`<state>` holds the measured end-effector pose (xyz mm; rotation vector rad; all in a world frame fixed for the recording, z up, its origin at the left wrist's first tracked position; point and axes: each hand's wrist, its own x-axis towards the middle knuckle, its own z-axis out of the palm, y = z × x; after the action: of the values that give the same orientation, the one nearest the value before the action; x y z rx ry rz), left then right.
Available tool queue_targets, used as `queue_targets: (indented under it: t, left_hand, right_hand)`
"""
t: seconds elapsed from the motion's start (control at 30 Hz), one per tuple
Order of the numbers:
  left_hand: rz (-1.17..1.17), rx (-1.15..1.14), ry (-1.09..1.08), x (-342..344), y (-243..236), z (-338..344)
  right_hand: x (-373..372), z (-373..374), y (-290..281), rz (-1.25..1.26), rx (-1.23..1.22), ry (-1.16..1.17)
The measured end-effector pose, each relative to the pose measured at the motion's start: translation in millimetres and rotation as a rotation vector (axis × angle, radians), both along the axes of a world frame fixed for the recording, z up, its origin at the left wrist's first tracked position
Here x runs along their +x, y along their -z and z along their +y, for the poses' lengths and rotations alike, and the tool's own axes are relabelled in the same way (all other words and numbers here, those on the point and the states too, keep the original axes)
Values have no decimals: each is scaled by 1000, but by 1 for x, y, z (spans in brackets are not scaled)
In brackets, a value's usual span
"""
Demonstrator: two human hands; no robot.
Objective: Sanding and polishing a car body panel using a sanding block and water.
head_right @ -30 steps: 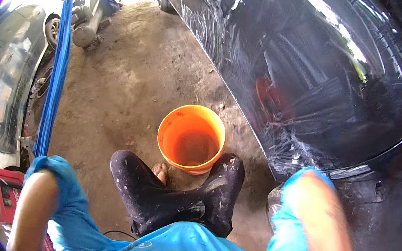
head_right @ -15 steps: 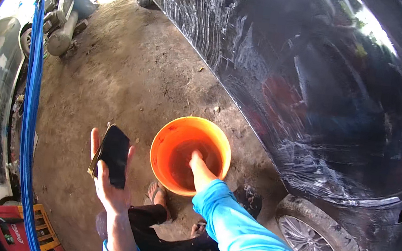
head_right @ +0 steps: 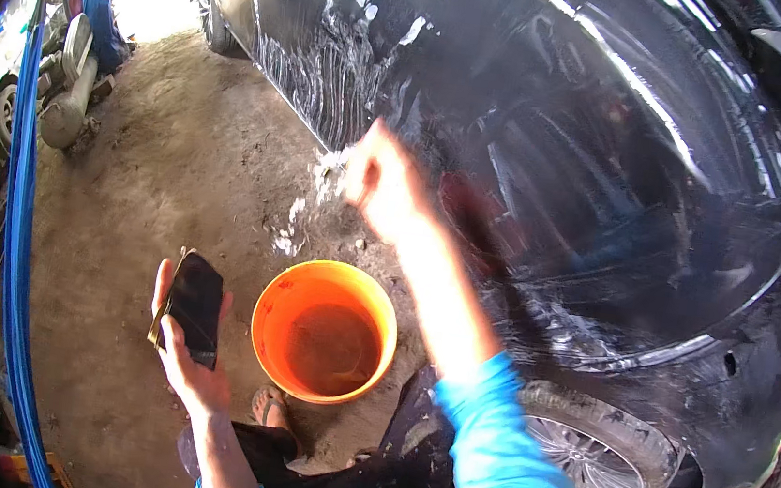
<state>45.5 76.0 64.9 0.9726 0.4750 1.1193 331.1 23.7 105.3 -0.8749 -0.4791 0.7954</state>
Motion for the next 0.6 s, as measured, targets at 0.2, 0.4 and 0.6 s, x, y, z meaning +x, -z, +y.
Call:
queue_targets:
  t: [0.2, 0.4, 0.6]
  left_hand:
    - [-68, -4, 87, 31, 8, 0]
    - [-120, 12, 119, 42, 6, -2]
    - [-90, 31, 129, 48, -3, -6]
  right_hand:
    - [83, -54, -239, -2683, -884, 750]
    - [71, -41, -243, -2940, -1542, 608]
    - [54, -69, -206, -2930, -1427, 323]
